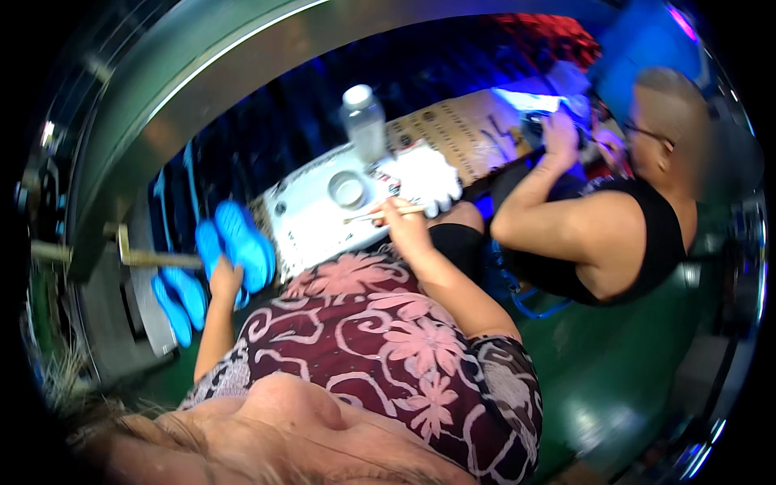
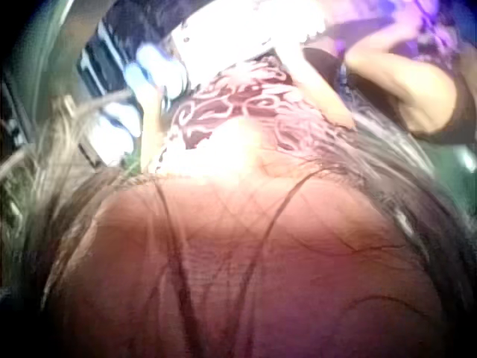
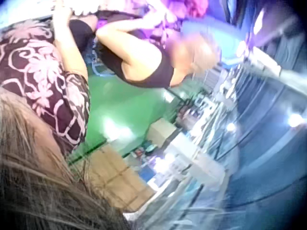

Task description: The person repeatedly picks up shoe soles and applies adhesive to them using a brush.

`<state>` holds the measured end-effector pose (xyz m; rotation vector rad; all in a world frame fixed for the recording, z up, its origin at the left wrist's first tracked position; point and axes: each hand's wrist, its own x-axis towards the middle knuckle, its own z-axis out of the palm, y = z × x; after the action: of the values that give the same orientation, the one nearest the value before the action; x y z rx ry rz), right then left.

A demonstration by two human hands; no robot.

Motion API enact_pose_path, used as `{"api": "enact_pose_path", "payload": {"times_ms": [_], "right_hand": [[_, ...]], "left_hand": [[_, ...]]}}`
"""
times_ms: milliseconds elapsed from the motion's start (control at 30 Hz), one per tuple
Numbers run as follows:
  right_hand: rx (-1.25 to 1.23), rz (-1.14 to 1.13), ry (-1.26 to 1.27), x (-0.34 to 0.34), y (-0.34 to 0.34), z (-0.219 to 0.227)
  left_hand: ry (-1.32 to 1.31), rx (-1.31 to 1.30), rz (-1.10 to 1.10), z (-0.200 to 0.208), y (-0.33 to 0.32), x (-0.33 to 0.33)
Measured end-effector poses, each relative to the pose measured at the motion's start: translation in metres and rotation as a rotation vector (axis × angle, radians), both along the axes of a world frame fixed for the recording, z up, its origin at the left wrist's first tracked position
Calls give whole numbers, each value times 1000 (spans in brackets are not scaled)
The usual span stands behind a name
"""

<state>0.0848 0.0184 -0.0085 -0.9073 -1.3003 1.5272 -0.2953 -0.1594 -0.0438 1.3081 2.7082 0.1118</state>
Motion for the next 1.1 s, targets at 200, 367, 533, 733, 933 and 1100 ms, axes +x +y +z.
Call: {"api": "enact_pose_path", "payload": {"times_ms": [200, 367, 533, 733, 933, 1100], "right_hand": [[-70, -17, -18, 17, 13, -1], [-99, 33, -20, 3, 19, 1], [7, 83, -59, -10, 28, 18], [301, 175, -26, -30, 10, 63], [809, 211, -159, -39, -1, 63], [940, 191, -205, -43, -5, 65]], "left_hand": [[-797, 537, 303, 3, -8, 20], [-1723, 563, 616, 23, -8, 33], [-1589, 814, 291, 72, 29, 97], [-1199, 816, -10, 82, 58, 127], [-935, 920, -203, 83, 72, 148], [-885, 902, -237, 84, 72, 154]]}}
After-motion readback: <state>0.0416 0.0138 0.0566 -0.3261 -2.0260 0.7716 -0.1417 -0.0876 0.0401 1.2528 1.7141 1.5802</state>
